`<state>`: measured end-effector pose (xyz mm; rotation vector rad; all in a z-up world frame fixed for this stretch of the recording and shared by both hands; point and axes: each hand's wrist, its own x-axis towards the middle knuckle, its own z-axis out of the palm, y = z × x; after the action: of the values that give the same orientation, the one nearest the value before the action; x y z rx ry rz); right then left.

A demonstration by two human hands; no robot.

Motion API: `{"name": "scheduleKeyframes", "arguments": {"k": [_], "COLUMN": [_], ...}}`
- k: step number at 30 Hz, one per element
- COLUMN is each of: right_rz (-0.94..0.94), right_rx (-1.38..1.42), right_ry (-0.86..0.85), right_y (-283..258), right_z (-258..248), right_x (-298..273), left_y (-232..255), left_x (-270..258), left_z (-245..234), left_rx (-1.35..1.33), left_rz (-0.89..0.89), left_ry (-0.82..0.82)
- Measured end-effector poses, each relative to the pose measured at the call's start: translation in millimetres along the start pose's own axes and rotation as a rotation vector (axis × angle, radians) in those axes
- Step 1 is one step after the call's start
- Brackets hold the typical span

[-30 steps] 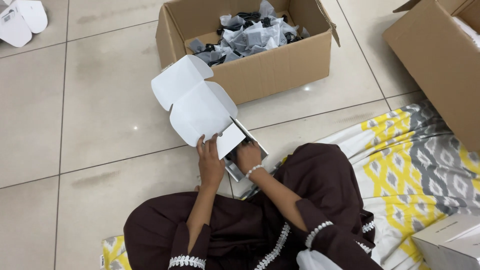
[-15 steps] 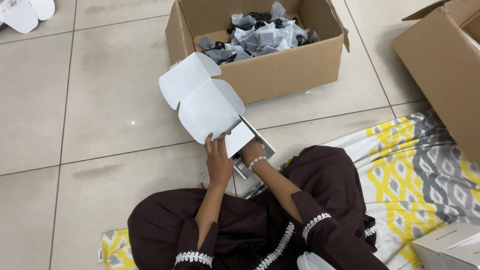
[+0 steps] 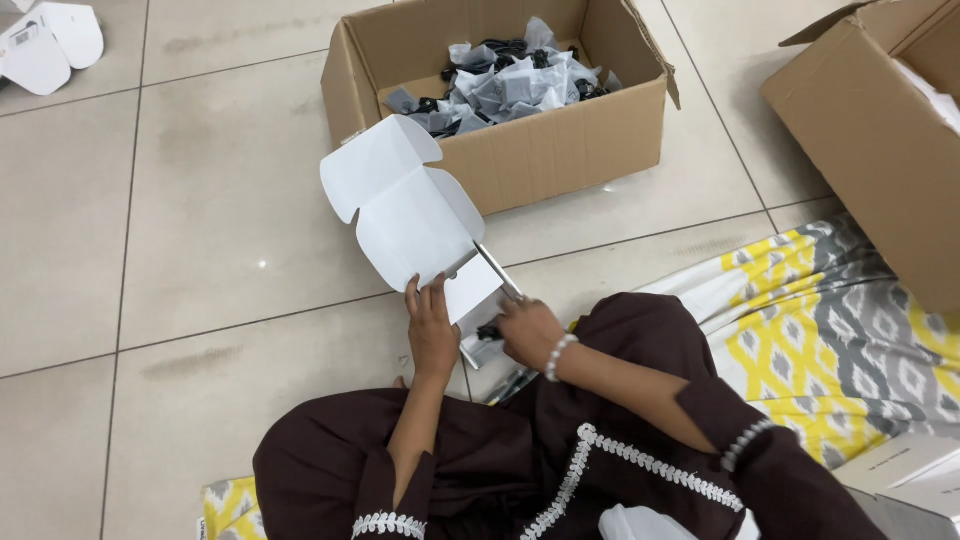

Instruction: The person packs electronic devices into small boxes and organizes those boxes into larger cartons.

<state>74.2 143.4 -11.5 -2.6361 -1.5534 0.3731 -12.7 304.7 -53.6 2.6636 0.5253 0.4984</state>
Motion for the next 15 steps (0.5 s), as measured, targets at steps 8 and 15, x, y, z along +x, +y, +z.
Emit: {"name": "scheduleKeyframes", "arguments": {"k": [8,15], "right_rz": [0.529,0.201], "right_rx": [2.077,2.331], "right_ry": [0.081,0.663], "right_y": [183,184], "right_z": [4,-170], "right_x": [9,73], "left_y": [6,16], "left_x": [1,0], "left_z": [5,-7], "left_rx": [0.058,-0.004], "left_rz": [-0.032,-0.026], "left_ry": [-0.079,-0.148]}}
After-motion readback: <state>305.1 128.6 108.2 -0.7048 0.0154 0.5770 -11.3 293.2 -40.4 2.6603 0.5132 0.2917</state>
